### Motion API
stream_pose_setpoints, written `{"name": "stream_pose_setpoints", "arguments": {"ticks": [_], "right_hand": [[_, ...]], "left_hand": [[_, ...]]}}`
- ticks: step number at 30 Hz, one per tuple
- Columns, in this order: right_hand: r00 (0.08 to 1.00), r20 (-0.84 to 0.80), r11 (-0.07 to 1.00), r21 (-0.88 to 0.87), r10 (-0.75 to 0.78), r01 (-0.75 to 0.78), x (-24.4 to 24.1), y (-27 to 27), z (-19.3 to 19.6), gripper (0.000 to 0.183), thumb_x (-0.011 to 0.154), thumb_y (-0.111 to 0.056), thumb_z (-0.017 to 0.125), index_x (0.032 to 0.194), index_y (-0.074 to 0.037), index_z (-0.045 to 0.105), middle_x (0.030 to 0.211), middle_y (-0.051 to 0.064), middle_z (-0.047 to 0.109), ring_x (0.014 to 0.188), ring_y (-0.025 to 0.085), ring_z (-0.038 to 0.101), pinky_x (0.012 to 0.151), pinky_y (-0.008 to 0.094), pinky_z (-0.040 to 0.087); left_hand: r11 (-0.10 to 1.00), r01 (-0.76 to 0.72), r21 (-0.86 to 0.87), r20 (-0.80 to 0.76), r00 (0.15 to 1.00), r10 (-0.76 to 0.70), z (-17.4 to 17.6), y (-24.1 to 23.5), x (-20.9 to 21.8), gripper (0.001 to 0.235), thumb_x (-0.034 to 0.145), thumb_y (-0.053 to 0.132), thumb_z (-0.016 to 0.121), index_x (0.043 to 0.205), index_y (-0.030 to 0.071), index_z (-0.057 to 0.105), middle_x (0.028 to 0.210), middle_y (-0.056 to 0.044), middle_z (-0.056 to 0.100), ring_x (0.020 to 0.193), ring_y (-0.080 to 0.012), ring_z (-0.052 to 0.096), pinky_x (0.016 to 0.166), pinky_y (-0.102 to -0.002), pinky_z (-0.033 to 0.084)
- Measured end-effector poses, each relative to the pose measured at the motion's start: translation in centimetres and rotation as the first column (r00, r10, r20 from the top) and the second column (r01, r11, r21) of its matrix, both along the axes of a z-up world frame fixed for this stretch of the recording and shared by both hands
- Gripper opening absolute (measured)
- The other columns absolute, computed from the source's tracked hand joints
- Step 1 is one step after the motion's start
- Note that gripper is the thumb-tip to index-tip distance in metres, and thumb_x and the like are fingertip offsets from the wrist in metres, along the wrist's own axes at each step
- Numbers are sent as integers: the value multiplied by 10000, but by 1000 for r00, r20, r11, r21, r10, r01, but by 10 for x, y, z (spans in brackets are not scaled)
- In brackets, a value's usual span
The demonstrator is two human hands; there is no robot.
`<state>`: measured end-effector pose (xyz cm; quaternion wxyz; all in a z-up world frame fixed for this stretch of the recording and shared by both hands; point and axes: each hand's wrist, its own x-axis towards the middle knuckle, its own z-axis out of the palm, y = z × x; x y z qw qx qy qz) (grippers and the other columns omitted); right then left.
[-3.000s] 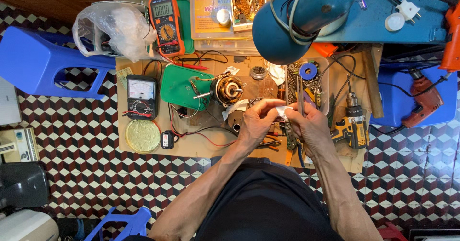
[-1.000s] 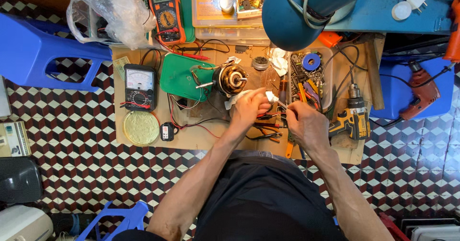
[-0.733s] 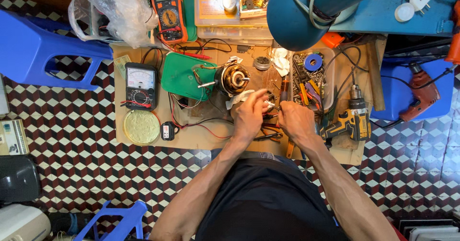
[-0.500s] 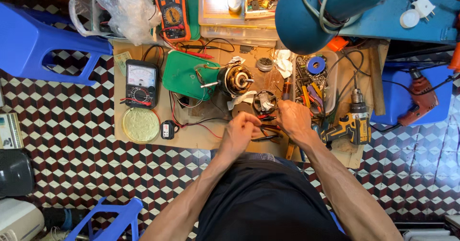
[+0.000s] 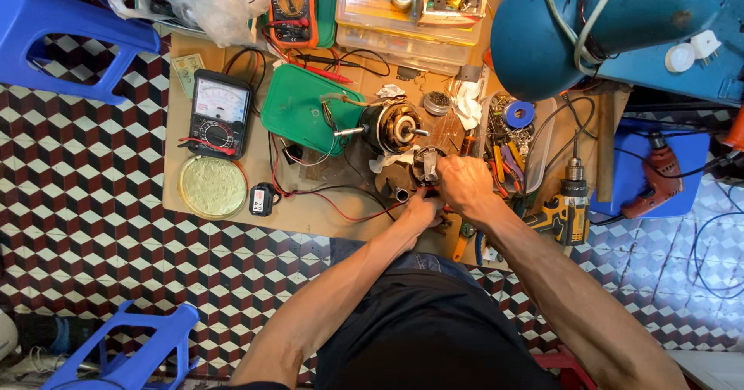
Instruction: The person cleans disassembled motor components using a white cloth and applies liquid from a plastic bottle to the rotor and stator. They wipe the parts repeatedly, rotate them to access different surfaces, and handle small metal pieces from a container.
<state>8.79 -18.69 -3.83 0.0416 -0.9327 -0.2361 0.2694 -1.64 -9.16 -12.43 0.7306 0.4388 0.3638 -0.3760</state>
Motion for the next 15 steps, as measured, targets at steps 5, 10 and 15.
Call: {"name": "stream_pose_setpoints", "arguments": {"ticks": [5,10,15], "right_hand": [[968,-189,976,-175,-163,130,16,12,-3,200,782,-127,689,927,-6,755,916,247,730,859,406,723,759,482,593],[951,-191,965,-154,-242,214,23,15,-11,229,813,-96,651,986,30,731,986,273,726,927,429,715,809,500,580],[921,-250,952,-142,-300,272,26,17,-18,250,805,-102,662,1007,38,706,1026,271,728,956,419,711,838,496,573]], "left_hand": [[999,-17,-49,-42,999,15,-11,0,2,443,920,123,576,1351,57,501,1010,-54,619,904,-177,621,788,-321,588],[998,-17,-55,-72,997,13,-13,-2,4,471,932,90,551,1387,7,464,1049,-106,605,924,-203,626,792,-324,612],[998,-14,-53,-106,994,9,-8,-1,7,525,953,55,542,1458,28,403,1143,-95,591,972,-191,620,822,-320,617]]}}
